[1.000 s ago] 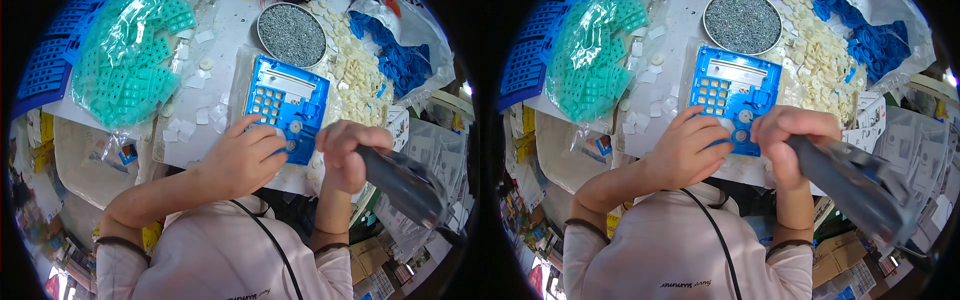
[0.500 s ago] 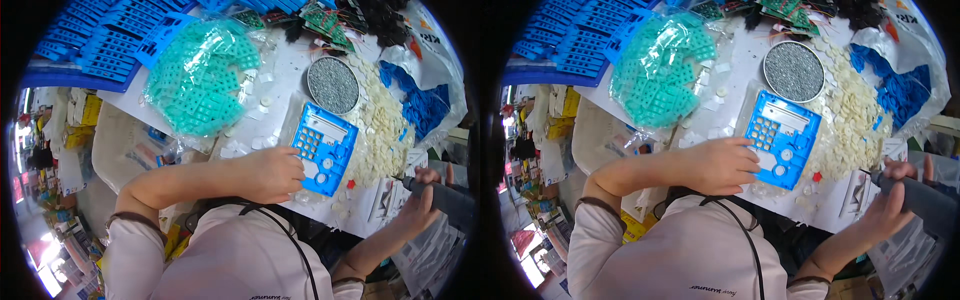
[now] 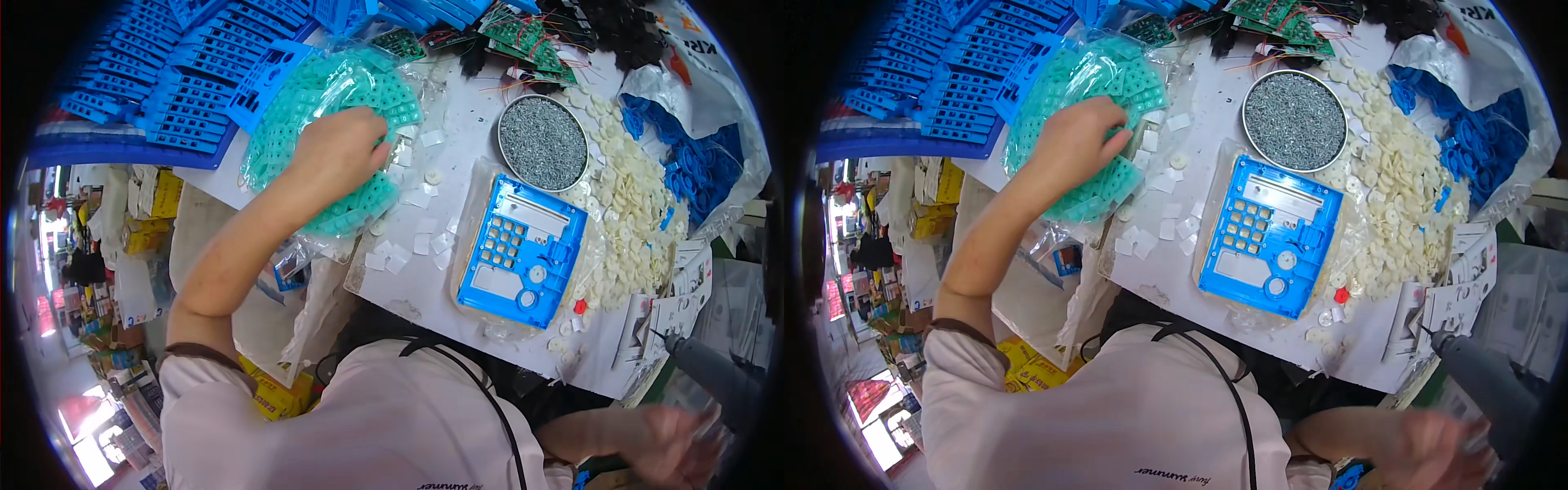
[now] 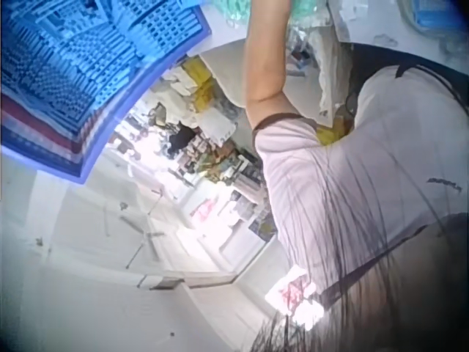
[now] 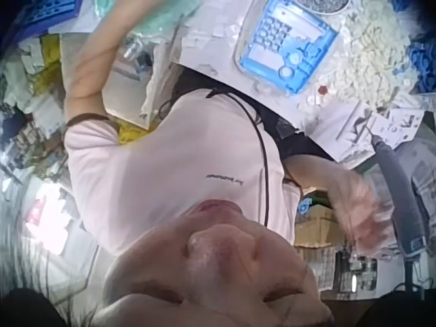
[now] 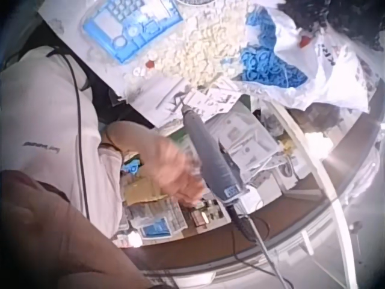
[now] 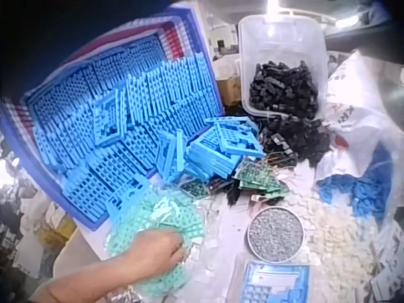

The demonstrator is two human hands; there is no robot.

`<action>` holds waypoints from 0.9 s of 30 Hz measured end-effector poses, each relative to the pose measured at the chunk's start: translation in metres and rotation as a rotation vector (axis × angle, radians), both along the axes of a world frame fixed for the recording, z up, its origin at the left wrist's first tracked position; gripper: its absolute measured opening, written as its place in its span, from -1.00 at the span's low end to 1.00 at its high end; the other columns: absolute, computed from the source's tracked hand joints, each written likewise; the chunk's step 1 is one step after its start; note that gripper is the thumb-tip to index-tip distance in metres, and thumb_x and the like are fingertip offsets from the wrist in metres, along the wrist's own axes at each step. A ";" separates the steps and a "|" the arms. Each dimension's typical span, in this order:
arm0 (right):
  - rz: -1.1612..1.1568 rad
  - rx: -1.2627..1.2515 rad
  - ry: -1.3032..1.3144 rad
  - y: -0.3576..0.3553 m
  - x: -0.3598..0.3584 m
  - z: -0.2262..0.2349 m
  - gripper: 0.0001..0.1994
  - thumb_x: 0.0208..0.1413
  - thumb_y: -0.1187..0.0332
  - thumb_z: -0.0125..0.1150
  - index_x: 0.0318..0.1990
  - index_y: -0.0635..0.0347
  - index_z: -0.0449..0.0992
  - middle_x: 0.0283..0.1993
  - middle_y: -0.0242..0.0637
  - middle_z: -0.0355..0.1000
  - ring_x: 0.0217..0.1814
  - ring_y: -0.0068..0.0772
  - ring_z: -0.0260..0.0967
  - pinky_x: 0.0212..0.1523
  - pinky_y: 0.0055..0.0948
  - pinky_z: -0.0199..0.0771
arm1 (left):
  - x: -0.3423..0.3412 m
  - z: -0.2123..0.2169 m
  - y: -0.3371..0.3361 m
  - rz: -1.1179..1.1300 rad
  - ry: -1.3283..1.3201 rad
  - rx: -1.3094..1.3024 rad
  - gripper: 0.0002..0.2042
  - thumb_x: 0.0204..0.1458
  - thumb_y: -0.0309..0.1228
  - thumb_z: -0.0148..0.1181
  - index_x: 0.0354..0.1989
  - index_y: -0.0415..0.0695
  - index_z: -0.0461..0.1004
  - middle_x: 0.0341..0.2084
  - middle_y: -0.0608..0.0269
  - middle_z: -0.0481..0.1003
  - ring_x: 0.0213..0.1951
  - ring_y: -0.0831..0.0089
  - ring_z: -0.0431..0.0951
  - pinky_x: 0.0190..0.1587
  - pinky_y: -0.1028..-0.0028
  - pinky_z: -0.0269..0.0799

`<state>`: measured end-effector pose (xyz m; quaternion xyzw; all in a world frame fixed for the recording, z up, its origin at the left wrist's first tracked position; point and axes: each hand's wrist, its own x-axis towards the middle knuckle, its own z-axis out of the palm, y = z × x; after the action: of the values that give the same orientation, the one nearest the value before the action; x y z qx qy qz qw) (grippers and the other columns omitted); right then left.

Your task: Assembling an electronic toy calculator by fitting plastic pieces and components together using an electric screwdriver.

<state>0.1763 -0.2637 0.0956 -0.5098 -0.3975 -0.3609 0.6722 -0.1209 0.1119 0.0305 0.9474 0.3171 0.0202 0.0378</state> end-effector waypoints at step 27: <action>1.173 -1.074 1.006 0.141 -0.048 -0.068 -0.73 0.26 0.37 0.27 0.05 0.30 0.57 -0.26 -0.33 0.56 -0.38 -0.59 0.51 -0.38 -0.63 0.52 | 0.031 -0.004 -0.125 -0.494 -0.780 -0.481 -0.58 -0.05 -0.66 0.29 0.06 -0.23 0.53 -0.03 0.01 0.58 -0.11 0.12 0.64 -0.10 0.32 0.59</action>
<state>0.1287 -0.1232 0.0274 -0.5661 -0.3672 0.5294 0.5143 -0.0895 -0.0132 0.0265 0.8805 0.0420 0.2889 0.3735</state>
